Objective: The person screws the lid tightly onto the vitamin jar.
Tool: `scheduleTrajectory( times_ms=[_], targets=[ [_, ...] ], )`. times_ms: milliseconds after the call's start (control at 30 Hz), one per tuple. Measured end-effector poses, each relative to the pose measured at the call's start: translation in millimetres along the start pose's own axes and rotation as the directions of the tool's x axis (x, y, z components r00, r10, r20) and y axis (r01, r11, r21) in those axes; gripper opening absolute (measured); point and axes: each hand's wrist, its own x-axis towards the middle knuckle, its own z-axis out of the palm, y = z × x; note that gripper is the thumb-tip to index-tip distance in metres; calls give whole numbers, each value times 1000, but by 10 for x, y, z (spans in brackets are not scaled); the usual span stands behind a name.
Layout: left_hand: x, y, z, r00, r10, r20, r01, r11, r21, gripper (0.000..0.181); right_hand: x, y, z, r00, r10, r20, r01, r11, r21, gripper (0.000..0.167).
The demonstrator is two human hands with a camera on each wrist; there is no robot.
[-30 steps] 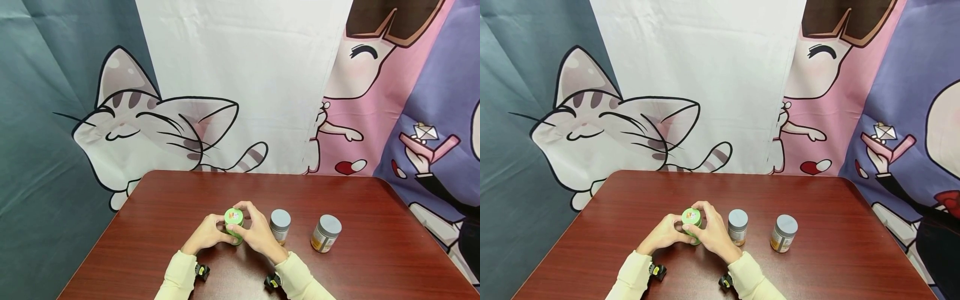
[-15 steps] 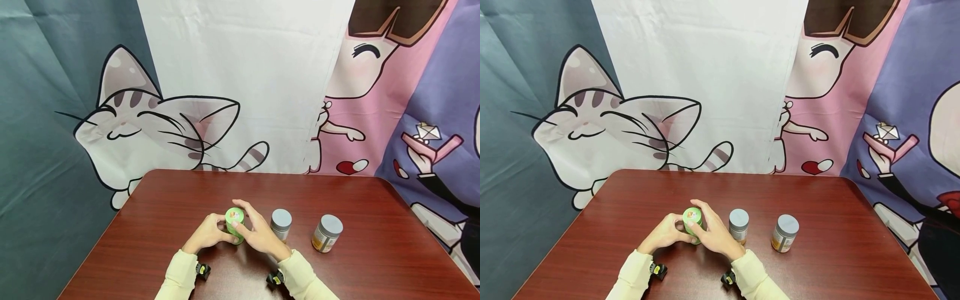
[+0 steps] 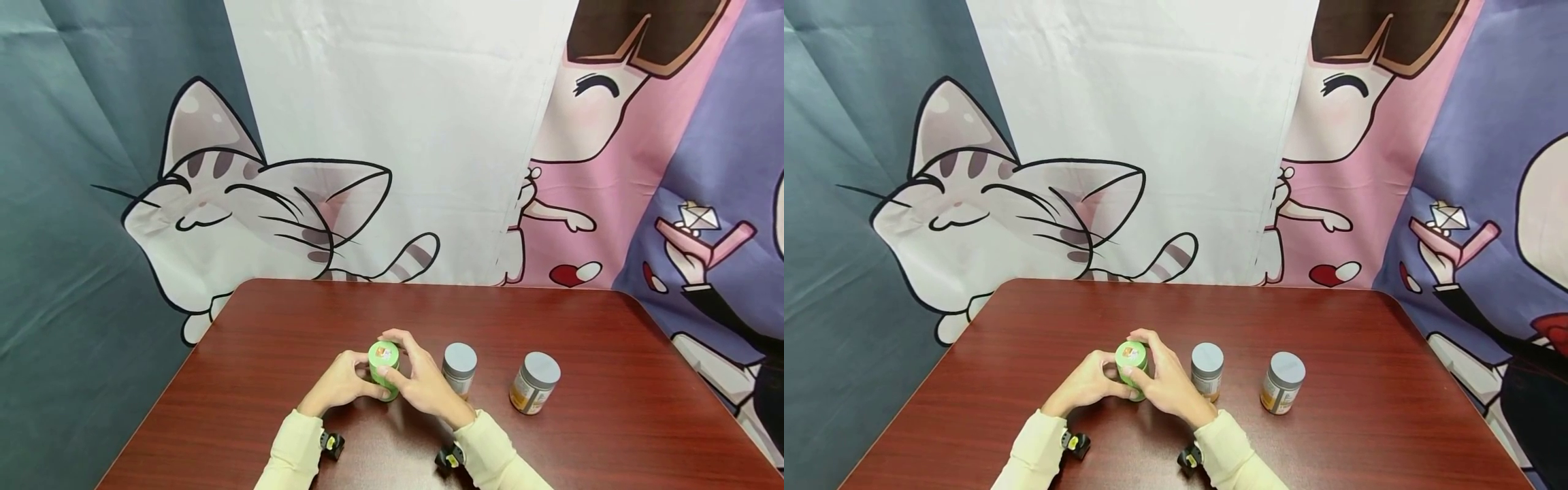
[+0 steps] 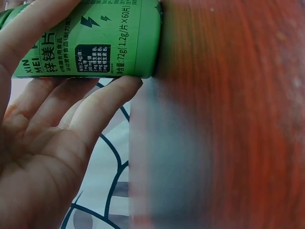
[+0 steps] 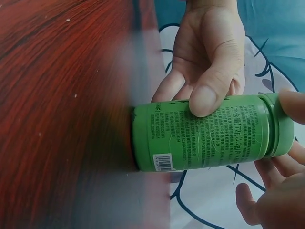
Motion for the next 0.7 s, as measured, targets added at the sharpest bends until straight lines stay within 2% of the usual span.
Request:
scheduleTrajectory(
  times_ms=[100,267,367,500,600,700],
  targets=[
    [10,-37,7,1000,3,-2,-3,1000,-6,30,-1,-73,-8,1000,17,-11,-17,1000,-24,46],
    [56,-215,19,1000,15,-11,-15,1000,2,33,-5,-92,23,998,40,-56,-44,996,-76,46],
    [79,-296,18,1000,6,-6,-6,1000,-2,34,-11,73,66,997,16,-73,-25,992,-123,47],
    [87,-312,17,1000,-12,-6,12,1000,6,32,-21,277,97,998,4,-60,-16,980,-200,53],
    [88,-311,17,1000,7,-17,-6,999,52,31,-21,250,82,998,51,-31,-57,974,-217,65],
    [94,-313,14,999,30,-12,-29,998,58,31,-20,225,69,996,89,-6,-88,975,-203,76]
  ],
)
